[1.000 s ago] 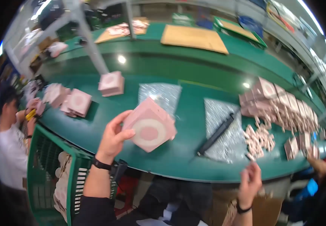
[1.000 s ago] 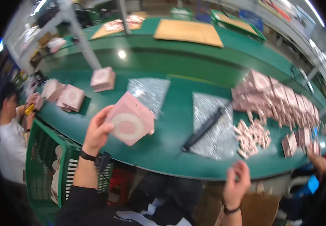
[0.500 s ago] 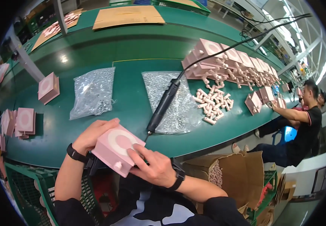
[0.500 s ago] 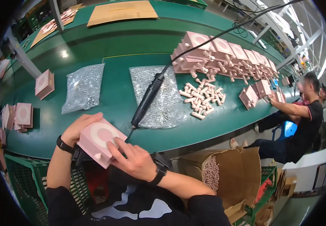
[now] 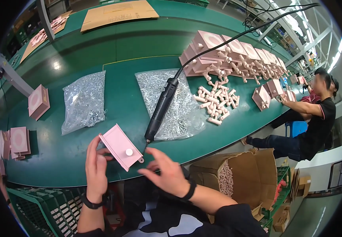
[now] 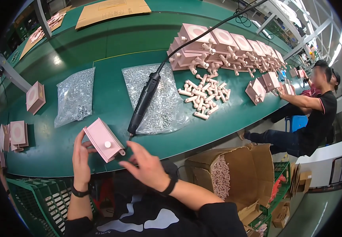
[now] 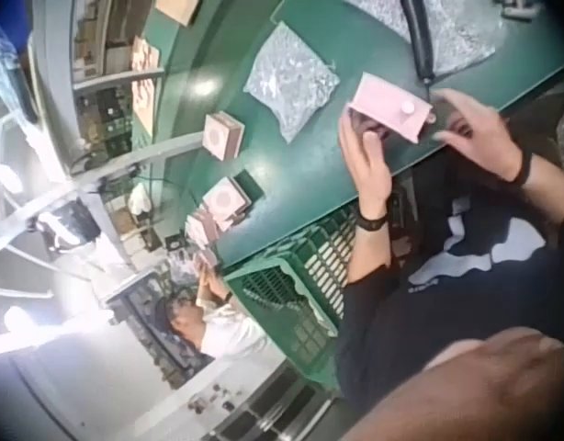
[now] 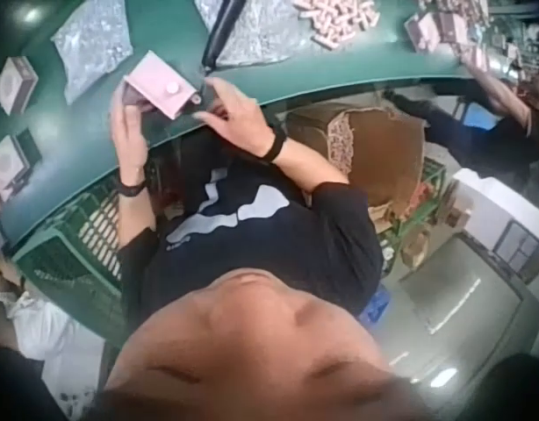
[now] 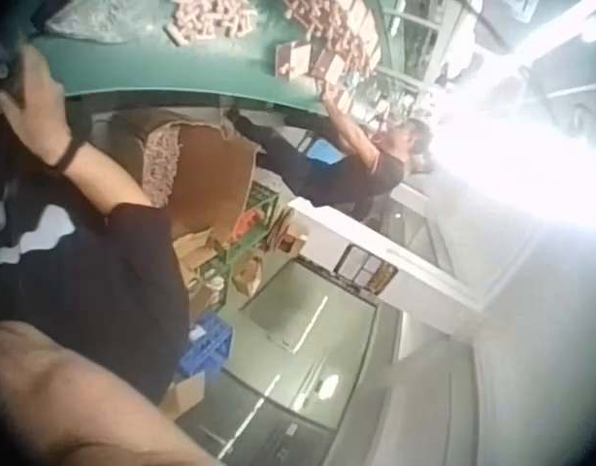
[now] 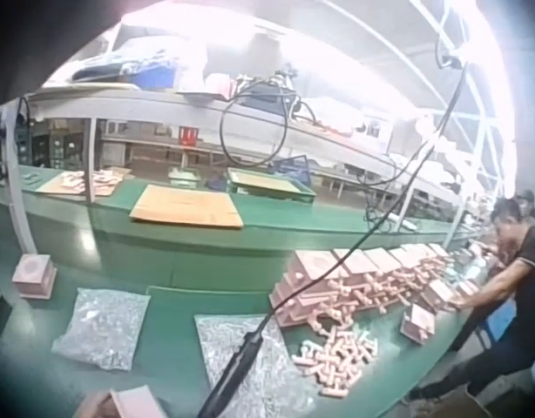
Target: The person assembles music boxes by picking up a pink box, inserting a white handle into the side, and securing it with a power screwdriver. They then place the finished box onto a stack on the workbench and repeat the process.
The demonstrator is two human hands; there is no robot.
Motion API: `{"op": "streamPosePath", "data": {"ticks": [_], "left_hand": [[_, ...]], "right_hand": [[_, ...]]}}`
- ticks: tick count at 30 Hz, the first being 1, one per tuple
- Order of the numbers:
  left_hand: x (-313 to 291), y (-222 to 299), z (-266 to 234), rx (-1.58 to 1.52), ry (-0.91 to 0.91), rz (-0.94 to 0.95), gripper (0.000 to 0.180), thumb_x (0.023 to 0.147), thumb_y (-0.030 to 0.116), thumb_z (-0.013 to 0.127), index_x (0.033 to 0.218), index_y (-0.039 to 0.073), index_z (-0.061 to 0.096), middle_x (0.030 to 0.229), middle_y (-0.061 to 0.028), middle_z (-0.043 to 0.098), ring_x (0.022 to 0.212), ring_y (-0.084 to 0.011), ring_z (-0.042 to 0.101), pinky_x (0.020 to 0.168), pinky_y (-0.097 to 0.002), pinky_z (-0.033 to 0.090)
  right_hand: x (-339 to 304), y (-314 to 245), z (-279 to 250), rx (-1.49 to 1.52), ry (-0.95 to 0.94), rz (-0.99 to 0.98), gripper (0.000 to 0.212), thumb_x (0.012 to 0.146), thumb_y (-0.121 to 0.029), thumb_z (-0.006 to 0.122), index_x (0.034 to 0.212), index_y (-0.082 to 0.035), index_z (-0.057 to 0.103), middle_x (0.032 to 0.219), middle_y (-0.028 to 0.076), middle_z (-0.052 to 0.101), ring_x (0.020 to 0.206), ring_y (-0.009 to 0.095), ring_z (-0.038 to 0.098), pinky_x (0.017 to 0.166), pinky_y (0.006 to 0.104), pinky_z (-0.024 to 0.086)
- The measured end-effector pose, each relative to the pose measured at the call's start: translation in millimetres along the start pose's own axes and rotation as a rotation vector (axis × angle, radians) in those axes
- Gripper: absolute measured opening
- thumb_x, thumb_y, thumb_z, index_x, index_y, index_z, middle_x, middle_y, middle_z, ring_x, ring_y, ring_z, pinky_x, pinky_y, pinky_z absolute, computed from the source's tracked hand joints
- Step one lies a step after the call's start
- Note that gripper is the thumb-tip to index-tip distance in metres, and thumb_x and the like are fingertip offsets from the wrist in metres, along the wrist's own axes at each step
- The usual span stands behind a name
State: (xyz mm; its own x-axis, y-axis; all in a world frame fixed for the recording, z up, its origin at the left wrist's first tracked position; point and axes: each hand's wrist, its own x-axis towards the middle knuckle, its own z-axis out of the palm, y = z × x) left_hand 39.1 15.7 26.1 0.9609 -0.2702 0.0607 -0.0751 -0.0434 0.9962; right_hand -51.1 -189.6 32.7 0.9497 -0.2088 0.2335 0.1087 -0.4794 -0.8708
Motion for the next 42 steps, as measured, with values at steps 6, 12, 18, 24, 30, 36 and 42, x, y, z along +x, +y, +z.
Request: {"op": "streamPosePath", "data": {"ticks": [6,12,18,24,30,36,42], "left_hand": [[-26,14,18,0.415,-0.015,0.252,0.096,0.075,0.030,0.084,0.149,-0.001,0.032,0.150,-0.0211,0.038,0.128,-0.0324,0.050,0.094,-0.0390,0.051],[-18,-2,17,0.440,0.013,0.147,0.107,0.061,0.011,0.090,0.150,-0.001,0.031,0.148,-0.0215,0.039,0.129,-0.0358,0.049,0.096,-0.0417,0.050],[-34,8,15,0.407,0.116,0.208,0.091,0.065,0.005,0.086,0.144,-0.002,0.039,0.142,-0.0204,0.044,0.123,-0.0284,0.054,0.090,-0.0359,0.052],[-71,19,8,0.013,-0.137,0.141,0.053,0.073,0.004,0.081,0.122,-0.001,0.060,0.108,-0.0135,0.067,0.086,-0.0169,0.068,0.072,-0.0255,0.052],[-64,16,73,-0.229,-0.203,-0.264,0.025,0.092,0.005,0.067,0.116,-0.002,0.066,0.105,-0.0109,0.072,0.093,-0.0134,0.069,0.083,-0.0268,0.054],[-63,-4,80,-0.390,-0.098,-0.446,0.028,0.098,0.009,0.061,0.123,-0.003,0.062,0.107,-0.0107,0.071,0.099,-0.0134,0.067,0.089,-0.0263,0.052],[-51,-12,69,-0.545,-0.117,-0.511,0.033,0.100,0.012,0.058,0.128,-0.006,0.058,0.111,-0.0118,0.070,0.099,-0.0143,0.066,0.091,-0.0270,0.052]], "right_hand": [[29,39,-88,-0.493,0.289,-0.135,0.013,0.086,0.000,0.067,0.098,-0.003,0.068,0.088,0.016,0.066,0.071,0.031,0.065,0.063,0.0364,0.051],[49,65,-146,-0.919,0.302,0.017,0.011,0.083,-0.005,0.070,0.093,-0.004,0.067,0.087,0.012,0.065,0.075,0.034,0.065,0.064,0.0406,0.051],[47,95,-168,-1.044,0.154,0.087,0.015,0.080,-0.009,0.073,0.094,-0.007,0.067,0.090,0.008,0.064,0.082,0.032,0.064,0.068,0.0427,0.051],[41,79,-152,-0.850,0.216,-0.096,0.018,0.081,-0.007,0.073,0.096,-0.004,0.065,0.096,0.013,0.064,0.088,0.033,0.063,0.072,0.0394,0.051],[4,-6,-75,-0.531,-0.022,-0.151,0.022,0.082,-0.007,0.073,0.100,-0.001,0.062,0.101,0.014,0.064,0.095,0.033,0.061,0.078,0.0402,0.049],[-6,-15,-23,-0.467,-0.344,-0.117,0.025,0.080,-0.007,0.076,0.100,-0.003,0.062,0.104,0.011,0.064,0.105,0.031,0.059,0.087,0.0406,0.047],[4,-17,-20,-0.212,-0.296,-0.036,0.031,0.078,-0.009,0.078,0.104,-0.002,0.063,0.102,0.011,0.065,0.095,0.028,0.064,0.079,0.0374,0.051]]}}
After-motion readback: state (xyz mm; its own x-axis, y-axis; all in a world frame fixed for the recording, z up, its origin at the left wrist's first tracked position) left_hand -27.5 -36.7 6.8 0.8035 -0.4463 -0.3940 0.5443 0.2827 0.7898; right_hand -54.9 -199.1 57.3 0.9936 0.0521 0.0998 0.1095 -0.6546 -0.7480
